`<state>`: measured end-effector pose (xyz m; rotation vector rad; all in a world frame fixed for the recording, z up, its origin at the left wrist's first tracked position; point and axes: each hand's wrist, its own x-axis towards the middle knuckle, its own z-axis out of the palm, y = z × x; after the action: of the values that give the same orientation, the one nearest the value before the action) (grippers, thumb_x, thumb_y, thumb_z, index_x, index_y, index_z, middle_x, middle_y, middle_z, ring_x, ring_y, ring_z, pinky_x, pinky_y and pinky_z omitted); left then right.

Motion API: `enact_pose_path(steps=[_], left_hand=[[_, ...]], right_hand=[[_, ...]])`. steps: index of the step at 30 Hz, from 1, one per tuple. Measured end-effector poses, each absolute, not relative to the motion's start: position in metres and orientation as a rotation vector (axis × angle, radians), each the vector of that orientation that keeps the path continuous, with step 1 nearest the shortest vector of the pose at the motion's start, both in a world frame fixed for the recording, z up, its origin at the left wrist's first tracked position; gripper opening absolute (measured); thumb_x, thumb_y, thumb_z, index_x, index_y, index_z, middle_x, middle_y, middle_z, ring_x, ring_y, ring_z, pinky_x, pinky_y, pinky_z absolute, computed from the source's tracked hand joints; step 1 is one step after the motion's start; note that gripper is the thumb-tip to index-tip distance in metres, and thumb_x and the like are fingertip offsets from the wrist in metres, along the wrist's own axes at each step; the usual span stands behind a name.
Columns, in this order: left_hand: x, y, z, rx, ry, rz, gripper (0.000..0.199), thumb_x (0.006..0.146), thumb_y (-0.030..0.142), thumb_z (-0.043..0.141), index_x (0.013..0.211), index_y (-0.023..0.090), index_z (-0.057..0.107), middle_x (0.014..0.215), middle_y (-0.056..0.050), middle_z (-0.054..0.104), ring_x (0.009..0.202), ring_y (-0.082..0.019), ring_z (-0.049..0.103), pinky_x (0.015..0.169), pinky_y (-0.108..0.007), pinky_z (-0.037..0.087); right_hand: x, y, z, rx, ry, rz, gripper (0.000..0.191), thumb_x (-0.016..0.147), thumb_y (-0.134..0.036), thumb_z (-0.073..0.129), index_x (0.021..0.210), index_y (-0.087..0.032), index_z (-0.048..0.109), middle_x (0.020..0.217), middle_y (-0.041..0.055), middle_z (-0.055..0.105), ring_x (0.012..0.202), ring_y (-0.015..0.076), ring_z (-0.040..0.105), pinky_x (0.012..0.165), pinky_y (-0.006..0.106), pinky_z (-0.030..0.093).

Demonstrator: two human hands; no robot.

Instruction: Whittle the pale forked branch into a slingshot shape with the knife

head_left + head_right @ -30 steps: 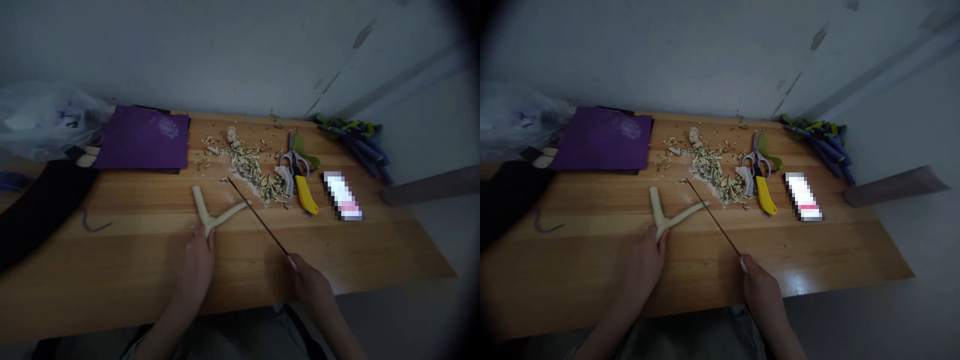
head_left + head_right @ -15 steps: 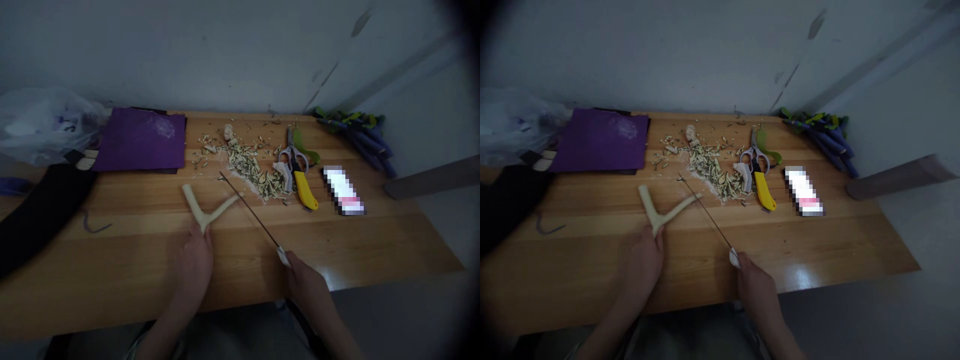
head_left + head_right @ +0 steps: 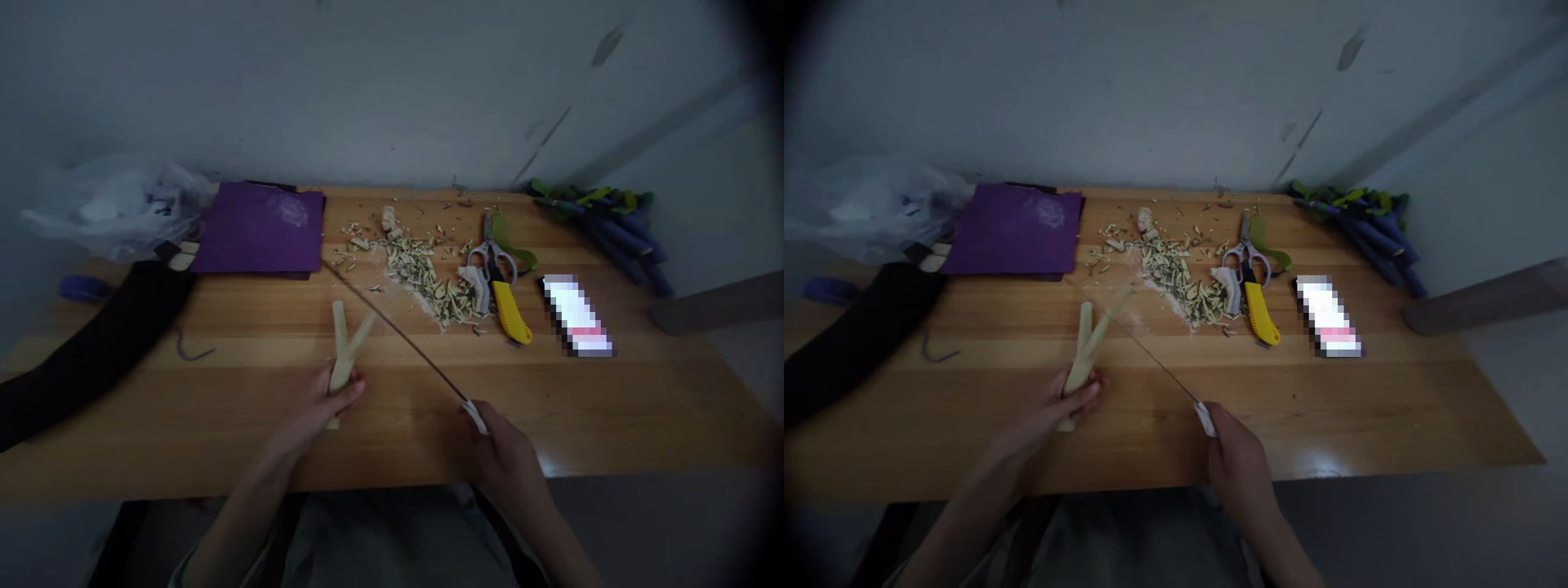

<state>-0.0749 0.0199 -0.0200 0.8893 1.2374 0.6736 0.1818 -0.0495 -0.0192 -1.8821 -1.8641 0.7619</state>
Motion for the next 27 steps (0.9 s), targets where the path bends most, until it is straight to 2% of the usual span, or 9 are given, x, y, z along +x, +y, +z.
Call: enact_pose_path(steps=[2,4,9,15,19,22,25,27], left_hand=[[-0.073,0.021,-0.022,0.799,1.212,0.732,0.036,0.076,0.049,0.047,0.087,0.015,0.052,0.077,-0.002,0.053,0.049,-0.005,0.037,0.040,-0.018,0.027],[-0.070,0.021,-0.025,0.700,1.172,0.778,0.043,0.079,0.053,0.041,0.089,0.014,0.054,0.077,-0.002,0.050,0.050,-0.005,0.036,0.039,-0.017,0.025],[-0.059,0.020,-0.026,0.572,1.025,0.791,0.032,0.073,0.042,0.057,0.085,0.013,0.051,0.074,-0.001,0.049,0.058,-0.007,0.043,0.051,-0.020,0.038],[-0.053,0.018,-0.026,0.552,0.936,0.841,0.026,0.069,0.032,0.063,0.072,0.017,0.042,0.053,0.007,0.039,0.043,-0.003,0.031,0.042,-0.017,0.027],[-0.053,0.016,-0.027,0.614,1.047,0.839,0.029,0.067,0.031,0.064,0.071,0.018,0.038,0.046,0.011,0.033,0.037,-0.001,0.023,0.038,-0.016,0.019],[-0.053,0.016,-0.028,0.677,1.162,0.782,0.032,0.071,0.040,0.058,0.067,0.020,0.034,0.045,0.011,0.029,0.035,-0.001,0.020,0.036,-0.016,0.015],[-0.055,0.016,-0.030,0.769,1.307,0.726,0.035,0.073,0.048,0.053,0.065,0.020,0.035,0.043,0.011,0.030,0.034,-0.003,0.023,0.034,-0.016,0.016],[-0.057,0.016,-0.031,0.866,1.418,0.695,0.037,0.073,0.051,0.052,0.062,0.019,0.037,0.040,0.010,0.032,0.034,-0.004,0.027,0.034,-0.017,0.019]], right_hand=[[0.179,-0.053,-0.019,-1.870,-1.707,0.799,0.022,0.083,-0.025,0.034,0.092,-0.019,0.052,0.069,0.0022,0.059,0.061,0.0145,0.057,0.056,0.023,0.042],[0.176,-0.056,-0.020,-1.903,-1.535,0.811,0.023,0.085,-0.032,0.034,0.088,-0.019,0.053,0.060,-0.0008,0.053,0.051,0.0123,0.051,0.049,0.021,0.039],[0.179,-0.057,-0.023,-1.910,-1.259,0.823,0.029,0.086,-0.041,0.034,0.086,-0.019,0.053,0.054,-0.0029,0.046,0.047,0.0103,0.044,0.045,0.020,0.036],[0.195,-0.056,-0.026,-1.926,-1.225,0.822,0.031,0.085,-0.044,0.035,0.088,-0.019,0.052,0.056,-0.0021,0.046,0.047,0.0105,0.045,0.044,0.021,0.036],[0.199,-0.055,-0.025,-1.972,-1.372,0.772,0.028,0.086,-0.041,0.033,0.087,-0.020,0.052,0.053,-0.0028,0.047,0.044,0.0106,0.046,0.043,0.020,0.036],[0.205,-0.056,-0.026,-1.945,-1.621,0.712,0.022,0.083,-0.030,0.035,0.090,-0.020,0.053,0.062,0.0011,0.058,0.055,0.0141,0.056,0.050,0.022,0.041],[0.212,-0.054,-0.028,-1.865,-1.859,0.699,0.027,0.074,-0.018,0.035,0.094,-0.020,0.052,0.074,0.0039,0.065,0.069,0.0176,0.062,0.058,0.025,0.044],[0.216,-0.053,-0.030,-1.881,-1.943,0.715,0.032,0.071,-0.015,0.034,0.097,-0.019,0.051,0.072,0.0036,0.065,0.065,0.0182,0.062,0.056,0.025,0.044]])
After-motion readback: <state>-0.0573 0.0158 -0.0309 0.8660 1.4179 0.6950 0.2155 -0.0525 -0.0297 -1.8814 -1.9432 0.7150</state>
